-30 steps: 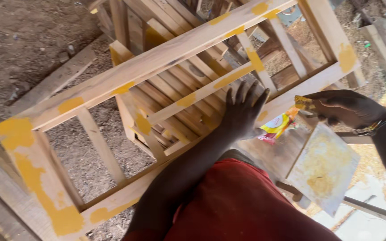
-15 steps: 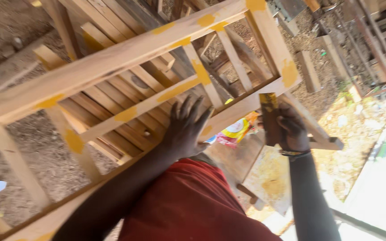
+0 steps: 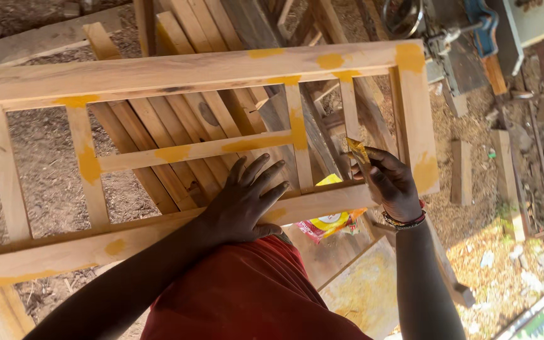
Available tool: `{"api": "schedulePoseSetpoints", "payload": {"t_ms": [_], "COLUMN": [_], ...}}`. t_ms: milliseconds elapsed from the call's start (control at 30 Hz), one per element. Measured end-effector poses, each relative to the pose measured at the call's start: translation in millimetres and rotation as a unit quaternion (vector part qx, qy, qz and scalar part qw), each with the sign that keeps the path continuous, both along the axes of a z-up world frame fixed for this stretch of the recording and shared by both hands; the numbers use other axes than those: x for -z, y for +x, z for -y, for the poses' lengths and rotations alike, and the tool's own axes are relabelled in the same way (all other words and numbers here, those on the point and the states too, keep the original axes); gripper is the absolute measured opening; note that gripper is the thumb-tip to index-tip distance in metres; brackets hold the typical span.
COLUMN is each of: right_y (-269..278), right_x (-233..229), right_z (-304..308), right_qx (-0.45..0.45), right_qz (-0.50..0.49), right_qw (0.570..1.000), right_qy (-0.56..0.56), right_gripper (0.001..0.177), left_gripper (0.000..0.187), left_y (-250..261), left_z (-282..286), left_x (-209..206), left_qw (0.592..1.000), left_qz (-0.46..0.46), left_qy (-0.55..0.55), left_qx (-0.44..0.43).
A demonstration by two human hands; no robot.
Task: The person sands wooden frames by hand using a piece of sandpaper, smoothing the yellow substance applied to the wood. The person handles the frames, turning them over and moving between different parts of the frames to sand various surfaces.
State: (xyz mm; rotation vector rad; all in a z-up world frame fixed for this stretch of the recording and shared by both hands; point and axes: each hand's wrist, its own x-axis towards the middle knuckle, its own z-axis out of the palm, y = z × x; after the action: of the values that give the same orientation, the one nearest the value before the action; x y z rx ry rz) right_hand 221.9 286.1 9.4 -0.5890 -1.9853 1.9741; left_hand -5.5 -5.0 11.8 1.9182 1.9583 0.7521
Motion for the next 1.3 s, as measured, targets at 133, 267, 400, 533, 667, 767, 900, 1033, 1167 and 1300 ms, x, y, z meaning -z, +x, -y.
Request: {"api": "schedulePoseSetpoints", "payload": {"t_ms": [133, 267, 400, 533, 667, 767, 900, 1033, 1167, 1300], "right_y": [-55.4, -100.4, -120.5, -115.8, -118.6, -125.9, -145.1, -164.9, -188.8, -214.4], "right_x": [-3.7, 1.7, 3.5, 12.0, 20.2, 28.6, 37.1, 39.7, 37.5, 16.9], "right_z": [-18.3, -13.2, 7.0, 32.5, 63.7, 91.2, 122.0, 150.6, 175.7, 211.2], "right_qx": [-0.098, -0.163, -0.166, -0.131, -0.121, -0.110, -0.126, -0.156, -0.198, -0.265], "right_qz": [0.005, -0.022, -0.008, 0.008, 0.001, 0.013, 0.023, 0.035, 0.037, 0.008], "right_qw": [0.990, 0.975, 0.966, 0.979, 0.989, 0.992, 0.990, 0.981, 0.973, 0.951], "right_qy": [0.097, 0.151, 0.200, 0.154, 0.088, 0.060, 0.059, 0.108, 0.115, 0.159], "right_gripper": [0.038, 0.037, 0.034, 0.033, 0.038, 0.038, 0.037, 0.038, 0.038, 0.039], "left_gripper": [0.072, 0.063, 0.058, 0.054, 0.050, 0.050, 0.047, 0.043, 0.048, 0.063], "left_y": [6.4, 9.6, 1.2, -11.8, -26.5, -36.6, -55.2, -59.8, -63.2, -46.4], "left_z": [5.6, 21.7, 61.9, 119.1, 170.9, 204.7, 251.1, 293.7, 329.5, 338.4], "left_x": [9.8, 14.8, 9.4, 3.3, 0.8, 0.8, 5.8, 15.1, 44.2, 78.7], "left_qw": [0.993, 0.980, 0.967, 0.944, 0.906, 0.878, 0.833, 0.774, 0.721, 0.679], "left_qz": [-0.021, -0.040, -0.064, -0.073, -0.108, -0.113, -0.120, -0.103, -0.142, -0.143], "left_qy": [0.070, 0.089, 0.092, 0.121, 0.149, 0.153, 0.204, 0.239, 0.231, 0.290], "left_qx": [-0.095, -0.172, -0.228, -0.299, -0.380, -0.439, -0.499, -0.578, -0.637, -0.659]}}
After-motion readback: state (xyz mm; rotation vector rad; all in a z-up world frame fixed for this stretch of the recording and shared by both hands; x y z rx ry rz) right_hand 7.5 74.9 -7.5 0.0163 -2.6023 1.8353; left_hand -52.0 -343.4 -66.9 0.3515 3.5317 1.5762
